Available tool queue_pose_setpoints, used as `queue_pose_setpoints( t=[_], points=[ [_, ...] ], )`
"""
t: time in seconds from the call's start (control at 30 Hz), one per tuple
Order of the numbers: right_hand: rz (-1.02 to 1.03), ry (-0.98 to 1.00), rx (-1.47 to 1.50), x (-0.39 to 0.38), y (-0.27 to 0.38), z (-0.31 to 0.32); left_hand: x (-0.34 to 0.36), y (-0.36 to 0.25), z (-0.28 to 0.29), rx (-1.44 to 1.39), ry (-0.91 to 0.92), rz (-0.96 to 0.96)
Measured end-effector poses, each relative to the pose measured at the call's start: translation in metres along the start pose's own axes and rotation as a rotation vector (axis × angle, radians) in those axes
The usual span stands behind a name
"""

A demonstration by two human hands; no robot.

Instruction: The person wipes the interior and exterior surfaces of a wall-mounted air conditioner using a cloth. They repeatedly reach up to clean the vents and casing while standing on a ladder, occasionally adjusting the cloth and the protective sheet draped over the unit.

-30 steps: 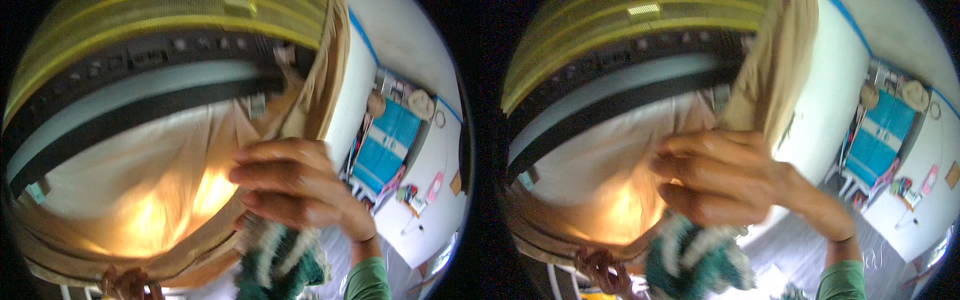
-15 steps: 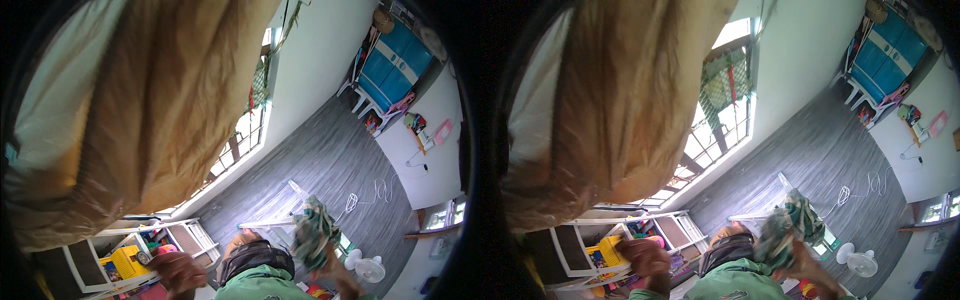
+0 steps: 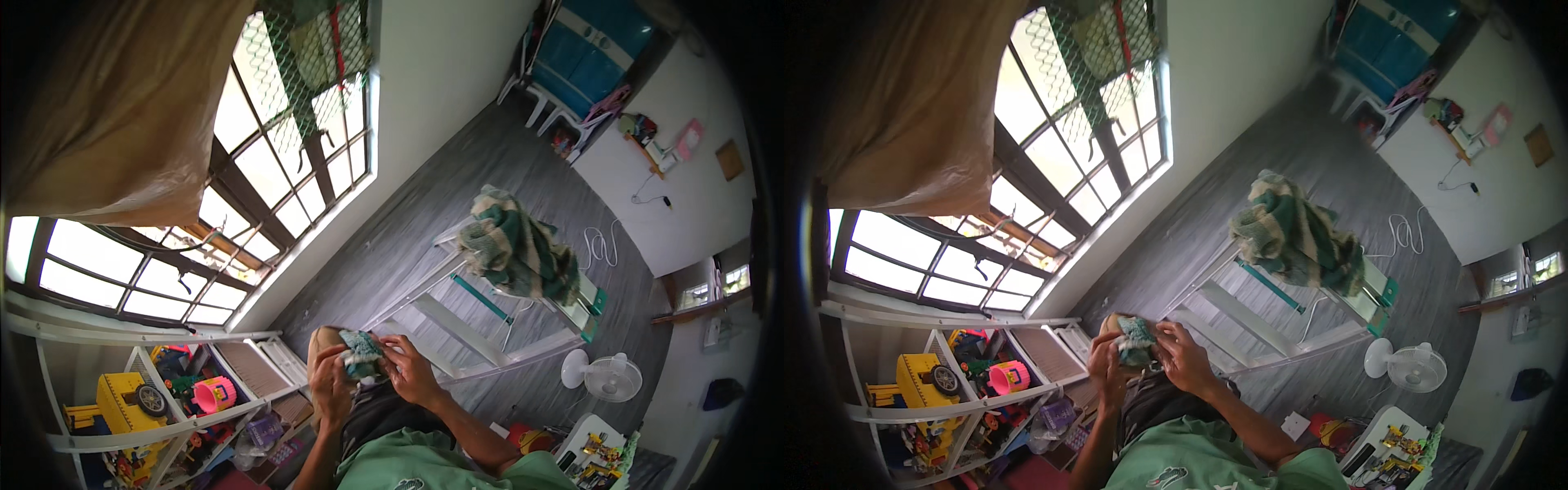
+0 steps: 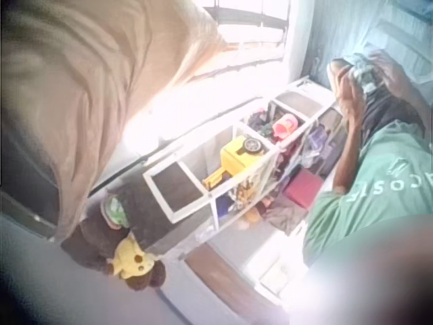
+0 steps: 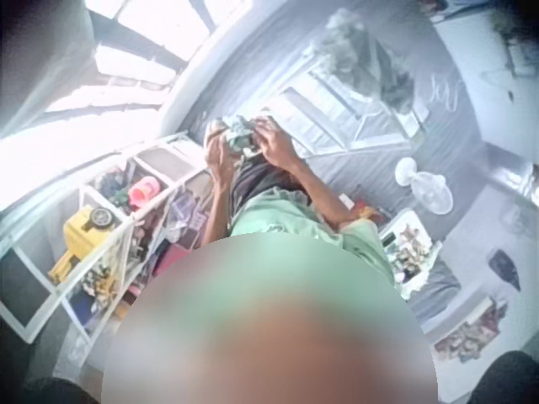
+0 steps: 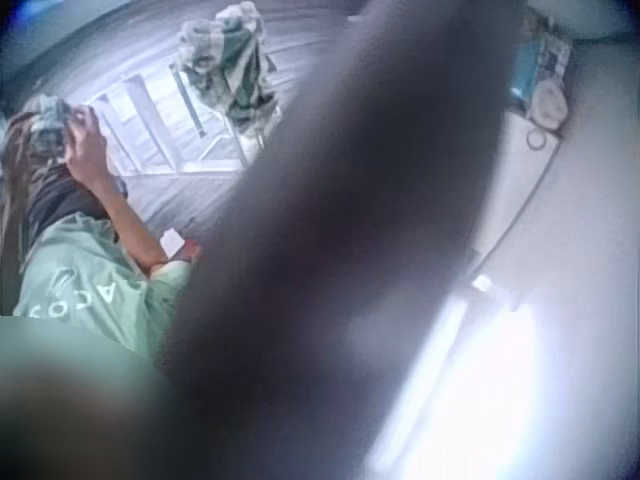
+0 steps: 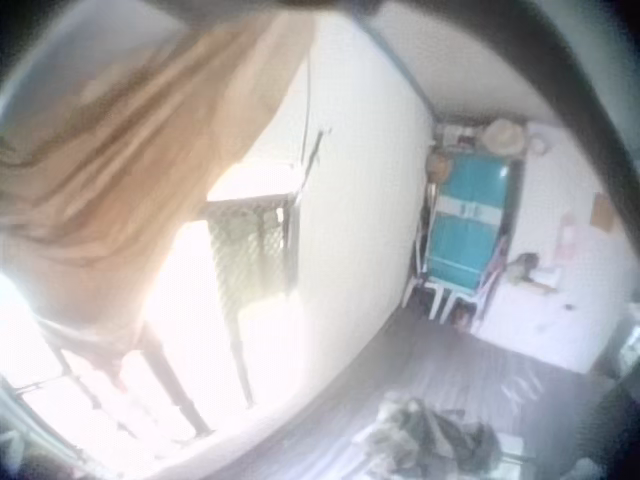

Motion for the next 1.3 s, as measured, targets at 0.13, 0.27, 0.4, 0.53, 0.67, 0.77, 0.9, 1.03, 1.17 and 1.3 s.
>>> queue_pose_setpoints(
  t=[0.13,0.27,0.4,0.53,0.67,0.77,0.9,1.03,1.17,1.3],
  points=[
    [0.034,-0.155,0.249,-0.01,0.027,0.021,-0.023,0.007,0.048,0.009,-0.359,-0.103],
    [-0.211,-0.13,0.506,-0.011,0.005,0.002,-0.017,0.069,0.089,-0.637,-0.36,0.038],
    [-0.438,-0.031,0.578,-0.005,-0.058,-0.08,0.006,0.174,0.107,-0.827,-0.414,0.425],
    [-0.396,0.172,0.014,0.014,-0.149,-0.178,0.049,0.302,0.118,-0.702,-0.582,0.754],
    [-0.513,0.37,-0.006,0.018,-0.267,-0.289,0.093,0.434,0.127,-0.469,-0.739,0.914],
    [-0.457,0.275,-0.081,0.023,-0.354,-0.366,0.142,0.517,0.143,-0.098,-0.731,0.717],
    [-0.544,0.466,-0.25,0.035,-0.45,-0.466,0.22,0.613,0.172,0.777,-0.536,0.401],
    [-0.684,0.61,-0.17,0.062,-0.509,-0.509,0.247,0.755,0.153,0.986,-0.285,0.6],
    [-0.642,0.243,0.251,0.083,-0.492,-0.462,0.263,0.9,0.089,1.072,0.069,0.579],
    [-0.694,0.372,0.198,0.055,-0.451,-0.384,0.264,0.989,0.038,1.545,0.235,0.623]
  ],
)
Point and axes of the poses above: each hand's wrist, its own x-axis towards the middle knuckle, its own z-axis out of the back of the hand, y = z × x, the point moved 4 cm from there along x, towards the middle knuckle, and after that the axes turned 6 degrees about z, right-handed, at the moved point
